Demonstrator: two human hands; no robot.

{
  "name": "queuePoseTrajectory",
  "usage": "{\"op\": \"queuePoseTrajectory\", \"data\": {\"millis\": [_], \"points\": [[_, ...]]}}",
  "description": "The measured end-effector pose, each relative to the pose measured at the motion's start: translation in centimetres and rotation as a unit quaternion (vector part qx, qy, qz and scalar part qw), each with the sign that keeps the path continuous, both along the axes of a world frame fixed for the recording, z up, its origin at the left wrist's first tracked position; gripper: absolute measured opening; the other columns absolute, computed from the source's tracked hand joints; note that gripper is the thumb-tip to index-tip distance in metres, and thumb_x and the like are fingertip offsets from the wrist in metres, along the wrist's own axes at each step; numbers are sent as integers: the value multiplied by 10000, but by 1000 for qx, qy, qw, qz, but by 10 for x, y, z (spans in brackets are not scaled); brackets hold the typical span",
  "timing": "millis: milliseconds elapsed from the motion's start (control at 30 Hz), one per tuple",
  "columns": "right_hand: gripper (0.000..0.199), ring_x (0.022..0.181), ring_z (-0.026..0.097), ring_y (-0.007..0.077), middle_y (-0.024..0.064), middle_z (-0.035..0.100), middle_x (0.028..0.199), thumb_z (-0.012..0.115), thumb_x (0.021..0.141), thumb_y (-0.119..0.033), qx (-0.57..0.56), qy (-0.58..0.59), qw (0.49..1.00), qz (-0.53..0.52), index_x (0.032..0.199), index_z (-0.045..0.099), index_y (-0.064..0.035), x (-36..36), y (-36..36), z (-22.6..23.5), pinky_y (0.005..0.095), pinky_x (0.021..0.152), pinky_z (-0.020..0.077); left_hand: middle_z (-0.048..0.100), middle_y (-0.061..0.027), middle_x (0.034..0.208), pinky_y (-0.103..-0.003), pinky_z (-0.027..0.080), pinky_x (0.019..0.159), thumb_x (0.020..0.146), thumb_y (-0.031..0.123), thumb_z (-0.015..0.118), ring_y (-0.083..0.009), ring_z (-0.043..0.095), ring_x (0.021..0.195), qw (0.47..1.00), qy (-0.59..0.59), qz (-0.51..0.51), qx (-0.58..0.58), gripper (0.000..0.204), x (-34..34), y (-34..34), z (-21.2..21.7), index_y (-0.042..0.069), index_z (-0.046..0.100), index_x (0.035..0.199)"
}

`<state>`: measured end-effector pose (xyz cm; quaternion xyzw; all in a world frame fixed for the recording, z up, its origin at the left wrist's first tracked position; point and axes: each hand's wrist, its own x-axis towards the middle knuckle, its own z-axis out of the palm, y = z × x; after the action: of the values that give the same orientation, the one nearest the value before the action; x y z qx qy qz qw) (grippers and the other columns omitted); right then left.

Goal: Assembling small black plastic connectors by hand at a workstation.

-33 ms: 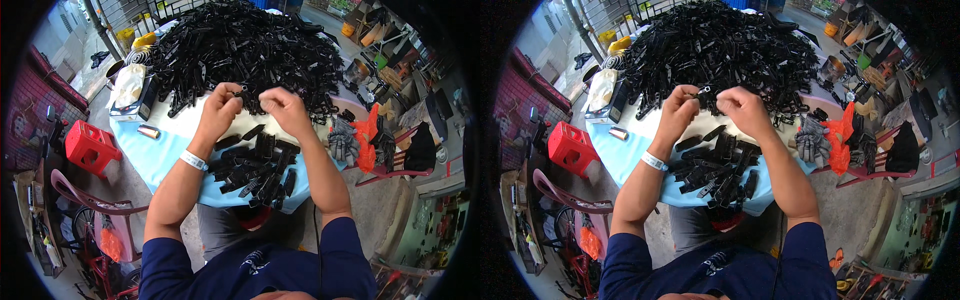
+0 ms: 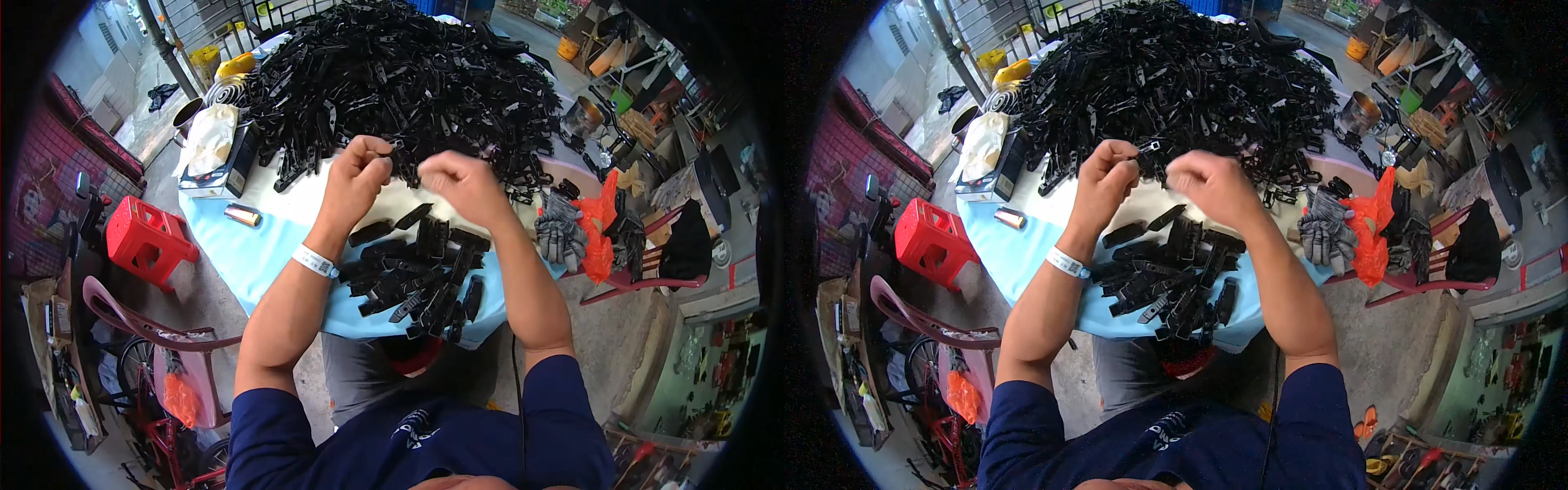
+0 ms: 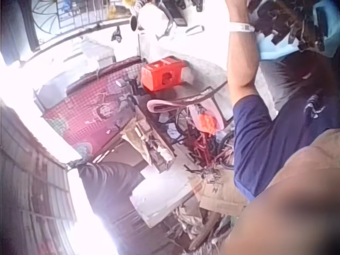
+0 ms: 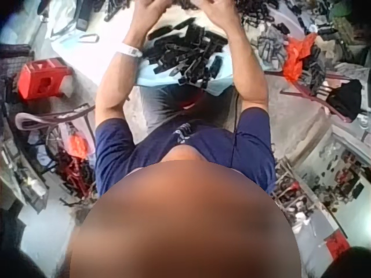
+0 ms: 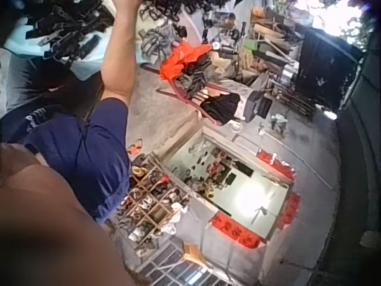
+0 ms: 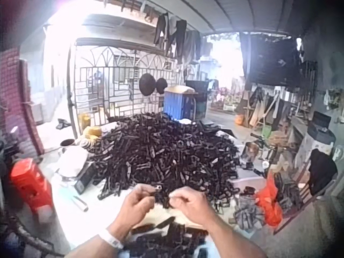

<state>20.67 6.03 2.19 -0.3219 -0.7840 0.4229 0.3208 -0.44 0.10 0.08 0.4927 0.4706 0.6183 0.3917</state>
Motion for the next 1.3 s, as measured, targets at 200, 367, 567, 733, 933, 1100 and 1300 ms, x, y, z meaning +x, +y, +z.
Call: {"op": "queuePoseTrajectory", "data": {"millis": [200, 367, 567, 733, 933, 1100, 1300], "points": [[156, 855, 698, 285, 99, 738, 888, 735, 807, -164, 148, -126, 953, 232, 928, 768, -71, 0, -11, 0, 381, 784, 550, 622, -13, 724, -217, 420, 543, 917, 58, 573, -64, 538, 612, 1000, -17, 5, -20, 98, 3, -2, 9, 32, 650, 972], [116, 796, 683, 206, 79, 731, 853, 728, 841, -126, 93, -109, 972, 188, 910, 753, -36, 0, -9, 0, 336, 742, 537, 623, -20, 702, -225, 435, 554, 902, 56, 553, -70, 556, 622, 999, -13, -6, -45, 134, 1, -3, 7, 10, 651, 981], [125, 738, 593, 45, 5, 689, 793, 746, 903, -100, 21, 60, 998, -28, 981, 734, -3, -6, -2, -7, 232, 664, 491, 625, -24, 704, -234, 436, 563, 896, 68, 561, -71, 554, 623, 999, 33, -18, -13, 292, 7, -4, 5, 6, 632, 1172], [124, 715, 600, 52, -5, 688, 785, 750, 901, -91, 56, 44, 996, -53, 992, 738, -7, -7, -10, -3, 232, 641, 494, 636, -44, 693, -274, 477, 602, 905, 103, 582, -100, 587, 636, 989, 138, -26, 44, 374, 12, -3, -2, 23, 610, 1270], [233, 722, 701, 195, 112, 723, 872, 771, 840, -111, 240, 68, 967, -42, 1039, 728, 1, -23, -11, -11, 326, 657, 543, 653, -140, 692, -402, 506, 593, 918, 130, 599, -305, 664, 621, 943, 310, 103, 64, 405, 8, -3, -6, 107, 585, 1322], [280, 737, 696, 294, 118, 681, 848, 754, 853, -141, 271, 1, 961, -52, 1094, 696, -10, -19, -22, -10, 382, 660, 550, 661, -136, 698, -458, 492, 564, 937, 171, 599, -349, 657, 601, 913, 371, 138, 98, 445, 13, -2, -7, 144, 556, 1379], [250, 722, 684, 297, 113, 674, 840, 750, 850, -141, 280, 5, 959, -52, 1059, 697, -15, -17, -22, -9, 392, 651, 544, 642, -138, 661, -426, 495, 558, 919, 155, 625, -322, 651, 578, 901, 398, 148, 93, 495, 17, -1, -6, 122, 546, 1406]]}}
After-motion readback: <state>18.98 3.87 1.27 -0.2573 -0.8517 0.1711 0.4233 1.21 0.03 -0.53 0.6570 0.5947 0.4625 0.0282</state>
